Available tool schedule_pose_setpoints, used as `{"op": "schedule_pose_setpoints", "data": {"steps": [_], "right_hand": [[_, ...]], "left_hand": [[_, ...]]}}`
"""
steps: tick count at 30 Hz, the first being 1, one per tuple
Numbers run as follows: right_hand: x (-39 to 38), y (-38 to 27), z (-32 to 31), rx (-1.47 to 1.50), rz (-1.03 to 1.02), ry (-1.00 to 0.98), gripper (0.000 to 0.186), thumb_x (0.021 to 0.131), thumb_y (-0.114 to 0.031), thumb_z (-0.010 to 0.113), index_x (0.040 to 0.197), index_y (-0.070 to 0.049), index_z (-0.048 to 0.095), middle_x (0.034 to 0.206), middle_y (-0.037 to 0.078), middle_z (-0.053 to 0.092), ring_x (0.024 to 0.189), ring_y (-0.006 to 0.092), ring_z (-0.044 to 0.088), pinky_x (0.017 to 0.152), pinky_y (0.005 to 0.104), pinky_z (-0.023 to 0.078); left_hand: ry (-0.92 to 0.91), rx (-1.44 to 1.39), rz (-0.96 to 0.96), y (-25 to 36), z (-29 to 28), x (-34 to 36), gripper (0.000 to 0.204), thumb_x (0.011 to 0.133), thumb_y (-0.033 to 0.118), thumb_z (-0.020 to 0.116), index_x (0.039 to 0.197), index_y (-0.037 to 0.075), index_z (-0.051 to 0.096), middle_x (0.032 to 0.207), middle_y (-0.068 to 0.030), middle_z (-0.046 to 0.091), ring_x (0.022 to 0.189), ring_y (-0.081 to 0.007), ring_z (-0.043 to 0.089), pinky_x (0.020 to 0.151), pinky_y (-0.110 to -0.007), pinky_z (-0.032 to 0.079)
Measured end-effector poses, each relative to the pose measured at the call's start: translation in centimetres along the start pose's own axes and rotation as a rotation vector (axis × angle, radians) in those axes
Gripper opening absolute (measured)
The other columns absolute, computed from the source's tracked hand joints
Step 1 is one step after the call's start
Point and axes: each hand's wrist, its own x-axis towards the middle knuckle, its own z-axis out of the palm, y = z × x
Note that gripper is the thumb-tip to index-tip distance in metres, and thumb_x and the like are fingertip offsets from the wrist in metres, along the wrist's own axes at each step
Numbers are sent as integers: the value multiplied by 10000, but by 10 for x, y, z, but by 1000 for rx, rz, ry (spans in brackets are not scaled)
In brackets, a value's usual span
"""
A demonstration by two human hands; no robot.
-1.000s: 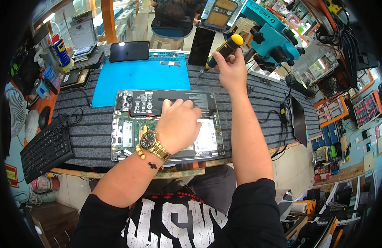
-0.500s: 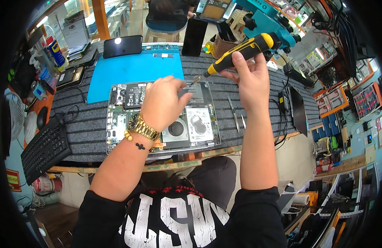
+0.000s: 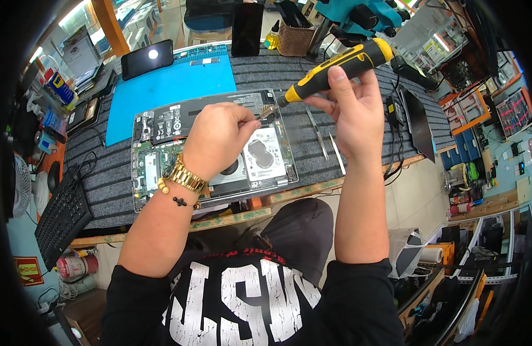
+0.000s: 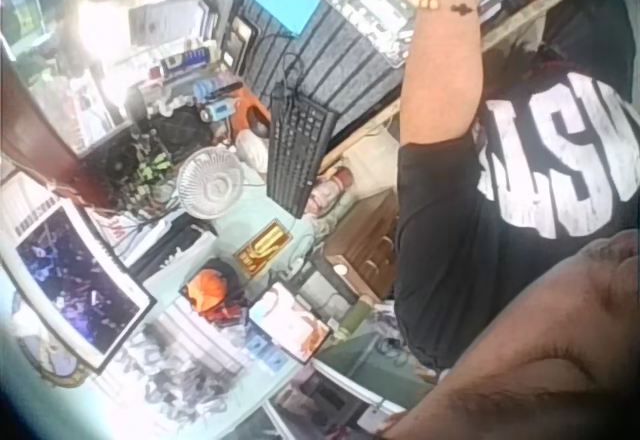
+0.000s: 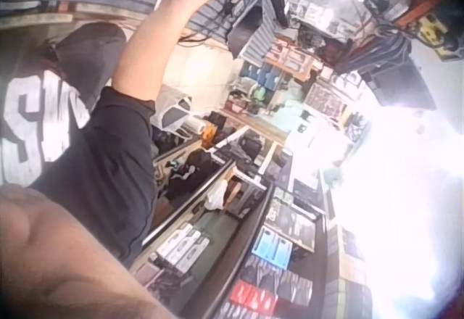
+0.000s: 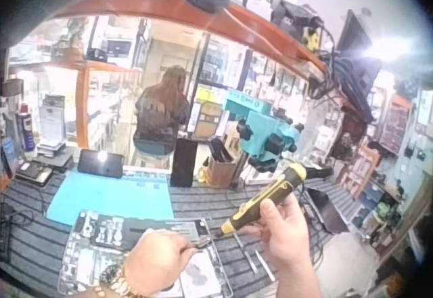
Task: The person uses a thin metal tool and a screwdriver to work on a laptop's internal components, installs a new battery, and then fits the bottom cover onto the laptop chassis.
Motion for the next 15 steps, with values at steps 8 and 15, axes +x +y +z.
{"op": "schedule_pose_setpoints", "data": {"steps": [8,15], "right_hand": [[-9,1,-25,-13,-50,15,330,1158,-212,645,1391,-17,515,1260,215,735,1115,328,802,857,427,729],[-14,1,-46,-32,-75,29,325,1181,-246,601,1396,-21,509,1300,284,735,1140,376,800,858,437,729]], "left_hand": [[-208,90,87,-6,3,-3,212,879,184,876,830,-3,790,826,-182,753,815,-389,738,792,-491,592],[-186,93,77,-3,5,-1,272,867,221,896,790,-1,759,817,-179,735,815,-387,725,783,-491,582]]}}
